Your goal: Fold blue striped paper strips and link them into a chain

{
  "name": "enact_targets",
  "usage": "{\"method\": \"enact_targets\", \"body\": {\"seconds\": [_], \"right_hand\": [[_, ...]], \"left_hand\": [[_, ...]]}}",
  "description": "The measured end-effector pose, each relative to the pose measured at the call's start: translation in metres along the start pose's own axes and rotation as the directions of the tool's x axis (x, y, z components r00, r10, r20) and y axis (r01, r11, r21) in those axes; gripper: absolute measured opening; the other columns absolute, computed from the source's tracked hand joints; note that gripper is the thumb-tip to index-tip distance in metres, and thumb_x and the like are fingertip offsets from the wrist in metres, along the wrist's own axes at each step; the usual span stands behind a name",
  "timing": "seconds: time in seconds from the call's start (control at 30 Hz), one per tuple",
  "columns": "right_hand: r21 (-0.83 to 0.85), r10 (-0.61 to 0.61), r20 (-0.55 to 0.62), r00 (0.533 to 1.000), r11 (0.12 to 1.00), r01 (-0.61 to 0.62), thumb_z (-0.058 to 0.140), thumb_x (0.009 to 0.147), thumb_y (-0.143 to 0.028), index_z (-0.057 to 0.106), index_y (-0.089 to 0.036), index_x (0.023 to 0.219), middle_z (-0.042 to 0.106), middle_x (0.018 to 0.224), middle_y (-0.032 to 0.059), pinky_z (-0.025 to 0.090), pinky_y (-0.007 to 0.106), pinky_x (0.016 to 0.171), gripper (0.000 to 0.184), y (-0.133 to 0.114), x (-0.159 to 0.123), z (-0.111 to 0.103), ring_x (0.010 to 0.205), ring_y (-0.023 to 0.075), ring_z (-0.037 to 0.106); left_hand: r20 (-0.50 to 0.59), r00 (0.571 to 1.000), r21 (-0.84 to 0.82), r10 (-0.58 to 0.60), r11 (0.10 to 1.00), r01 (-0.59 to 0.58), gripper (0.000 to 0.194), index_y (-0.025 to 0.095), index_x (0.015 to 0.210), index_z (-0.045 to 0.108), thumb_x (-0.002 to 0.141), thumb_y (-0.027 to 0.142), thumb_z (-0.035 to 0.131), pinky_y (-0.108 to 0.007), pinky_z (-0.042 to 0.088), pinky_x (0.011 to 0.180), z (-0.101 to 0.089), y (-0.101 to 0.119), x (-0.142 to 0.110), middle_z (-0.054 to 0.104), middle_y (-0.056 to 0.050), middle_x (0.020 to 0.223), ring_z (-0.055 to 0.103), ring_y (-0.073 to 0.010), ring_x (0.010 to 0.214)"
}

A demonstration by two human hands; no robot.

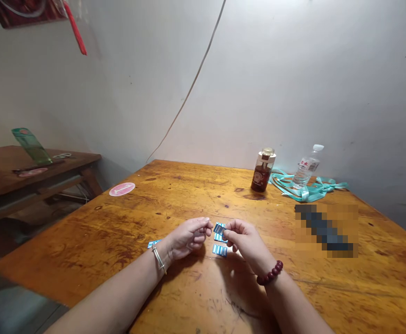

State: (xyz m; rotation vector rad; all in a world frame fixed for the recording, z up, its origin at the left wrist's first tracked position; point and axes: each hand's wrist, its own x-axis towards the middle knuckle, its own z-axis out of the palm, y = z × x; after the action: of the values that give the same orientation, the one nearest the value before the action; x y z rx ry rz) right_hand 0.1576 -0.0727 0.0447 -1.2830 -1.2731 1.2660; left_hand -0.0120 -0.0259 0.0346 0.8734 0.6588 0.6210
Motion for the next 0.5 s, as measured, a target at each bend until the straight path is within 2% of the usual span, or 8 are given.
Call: {"method": "enact_targets", "body": {"seconds": [0.1,0.2,0.33,0.5], "right_hand": [[0.047,0.008,0.002,1.000,0.999,-0.008,0.057,0.065,-0.027,0.050,-0.016,0.065,0.051,0.055,-0.0037,0.033,0.020,0.044,0.013,0.001,-0.001,0.002,0.047,0.0069,0.043],[0.096,-0.011,0.020,1.000,0.995,0.009,0.056,0.066,-0.026,0.052,-0.016,0.068,0.051,0.055,-0.0040,0.033,0.020,0.045,0.011,0.001,-0.002,0.007,0.047,0.0063,0.043],[0.130,-0.007,0.046,0.999,0.992,0.001,0.057,0.066,-0.028,0.053,-0.016,0.069,0.053,0.058,-0.0029,0.035,0.020,0.045,0.013,0.003,-0.002,0.011,0.048,0.0068,0.044],[0.100,-0.040,0.109,0.993,0.995,0.029,0.054,0.070,-0.029,0.053,-0.016,0.070,0.052,0.060,-0.0024,0.036,0.020,0.047,0.014,0.000,-0.004,0.013,0.049,0.0070,0.044]], "left_hand": [[0.013,0.998,-0.306,-0.059,0.950,0.060,0.018,0.012,0.083,0.052,0.068,0.022,0.055,-0.012,0.026,0.036,-0.001,0.002,0.002,0.051,-0.001,0.072,0.039,-0.0009,0.044],[-0.028,0.999,-0.476,-0.041,0.879,0.023,0.017,0.010,0.084,0.050,0.067,0.013,0.052,-0.018,0.043,0.053,0.002,-0.001,0.004,0.054,-0.007,0.082,0.053,-0.0081,0.062],[-0.045,0.999,-0.532,0.004,0.846,-0.027,0.020,0.010,0.087,0.049,0.067,0.012,0.050,-0.026,0.045,0.069,0.007,-0.004,0.002,0.055,-0.010,0.090,0.056,-0.0159,0.078],[-0.019,1.000,-0.536,0.023,0.843,-0.030,0.021,0.010,0.088,0.051,0.068,0.016,0.050,-0.026,0.044,0.064,0.009,-0.004,0.000,0.055,-0.010,0.090,0.055,-0.0144,0.073]]}}
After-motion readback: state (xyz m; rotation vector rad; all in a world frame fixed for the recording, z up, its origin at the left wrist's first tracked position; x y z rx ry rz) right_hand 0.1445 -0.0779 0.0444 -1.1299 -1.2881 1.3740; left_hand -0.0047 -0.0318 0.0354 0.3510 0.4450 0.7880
